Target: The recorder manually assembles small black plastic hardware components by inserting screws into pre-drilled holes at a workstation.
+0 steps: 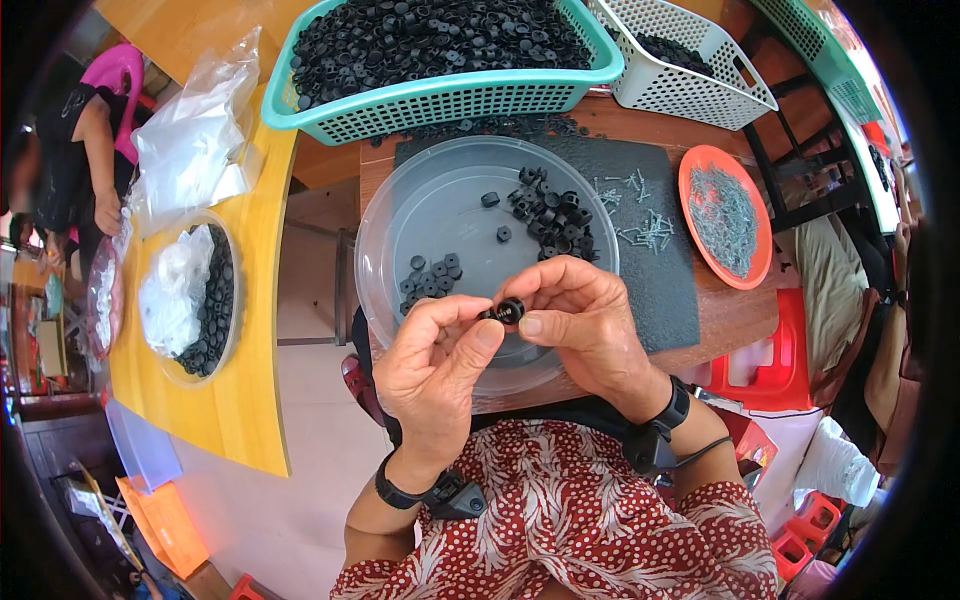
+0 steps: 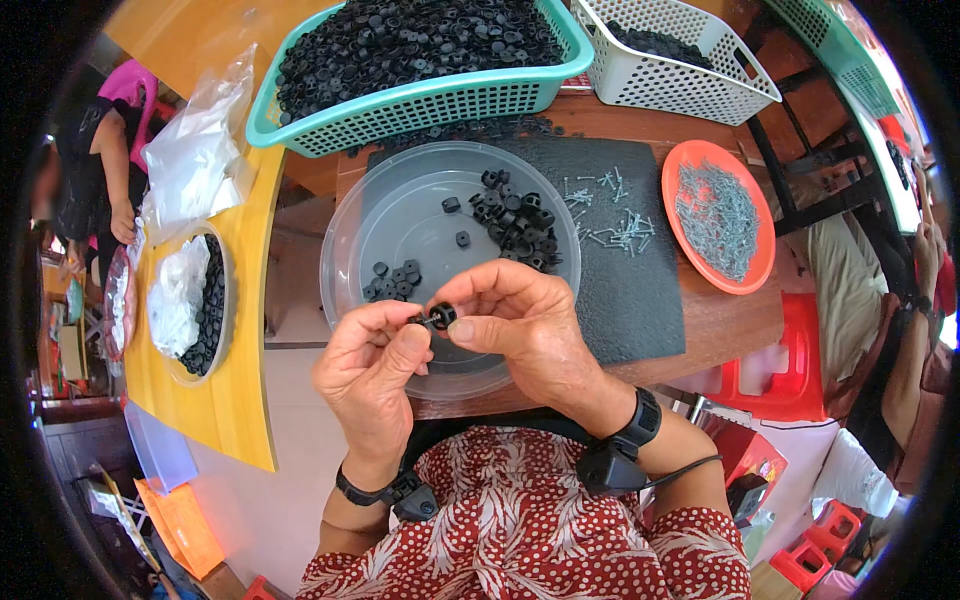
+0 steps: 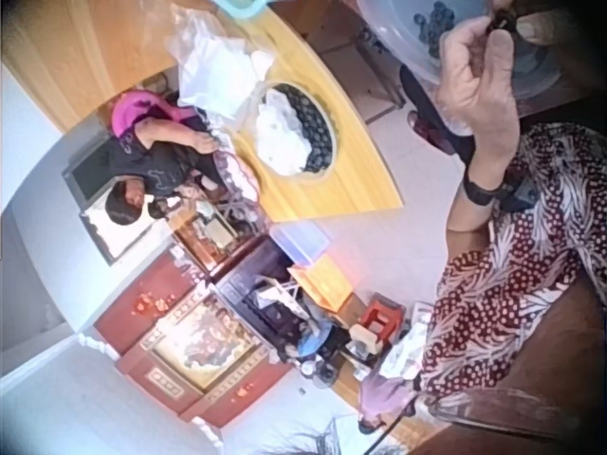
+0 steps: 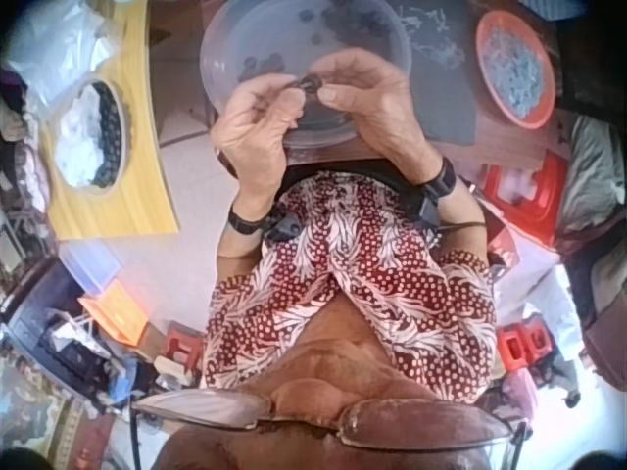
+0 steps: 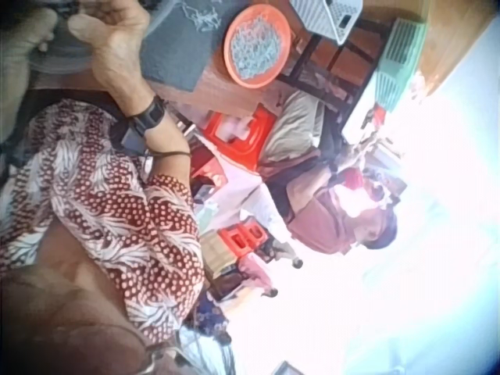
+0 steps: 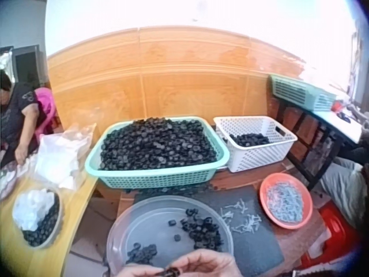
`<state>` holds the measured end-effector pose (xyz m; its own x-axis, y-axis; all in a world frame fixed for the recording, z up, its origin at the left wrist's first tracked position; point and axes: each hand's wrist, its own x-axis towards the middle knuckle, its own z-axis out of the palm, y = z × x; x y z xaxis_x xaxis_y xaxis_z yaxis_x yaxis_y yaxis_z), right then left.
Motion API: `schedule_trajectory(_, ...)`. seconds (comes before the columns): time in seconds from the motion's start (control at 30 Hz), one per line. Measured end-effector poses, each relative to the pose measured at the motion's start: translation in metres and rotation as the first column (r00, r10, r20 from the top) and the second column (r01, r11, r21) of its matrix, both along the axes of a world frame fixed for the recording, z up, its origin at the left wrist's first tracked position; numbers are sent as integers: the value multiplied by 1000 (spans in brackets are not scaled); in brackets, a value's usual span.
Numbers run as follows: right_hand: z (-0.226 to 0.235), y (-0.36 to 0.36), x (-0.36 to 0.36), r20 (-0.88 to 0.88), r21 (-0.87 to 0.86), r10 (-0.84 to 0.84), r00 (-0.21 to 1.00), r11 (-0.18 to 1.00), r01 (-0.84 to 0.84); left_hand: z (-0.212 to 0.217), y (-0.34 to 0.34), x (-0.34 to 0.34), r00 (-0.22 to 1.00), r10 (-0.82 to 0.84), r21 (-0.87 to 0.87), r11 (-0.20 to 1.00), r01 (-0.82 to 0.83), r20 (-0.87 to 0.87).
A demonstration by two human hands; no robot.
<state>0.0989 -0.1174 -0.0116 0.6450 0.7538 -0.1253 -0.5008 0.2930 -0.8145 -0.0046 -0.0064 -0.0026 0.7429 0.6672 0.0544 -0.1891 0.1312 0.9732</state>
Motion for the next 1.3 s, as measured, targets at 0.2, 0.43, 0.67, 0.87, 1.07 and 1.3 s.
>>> schedule_trajectory(0.2,2,1,-1,6,-1,-7,1000,1000,7,1,-1,0,1000,2,30,1000,-2,-15)
schedule_trajectory(0.43,-1,2,-2,17,-5,-13,1000,1000,13,0,-1,-1,1000,-1,45,999,3,-27)
schedule_trajectory(0.67,-1,0,-4,116,-24,-16,993,1000,19,-3,-1,-2,999,20,156,988,-14,-34)
schedule_trajectory(0.87,1,1,-5,11,-17,15,1000,1000,-15,-2,-3,-3,999,50,156,987,-50,3)
schedule_trajectory(1.07,2,2,-4,-79,-1,31,996,1000,-32,-4,-1,-7,1000,19,160,987,-18,-1)
schedule_trajectory(1.3,1,4,-4,-84,24,24,996,999,-22,-5,-1,-8,1000,25,179,984,-24,-3)
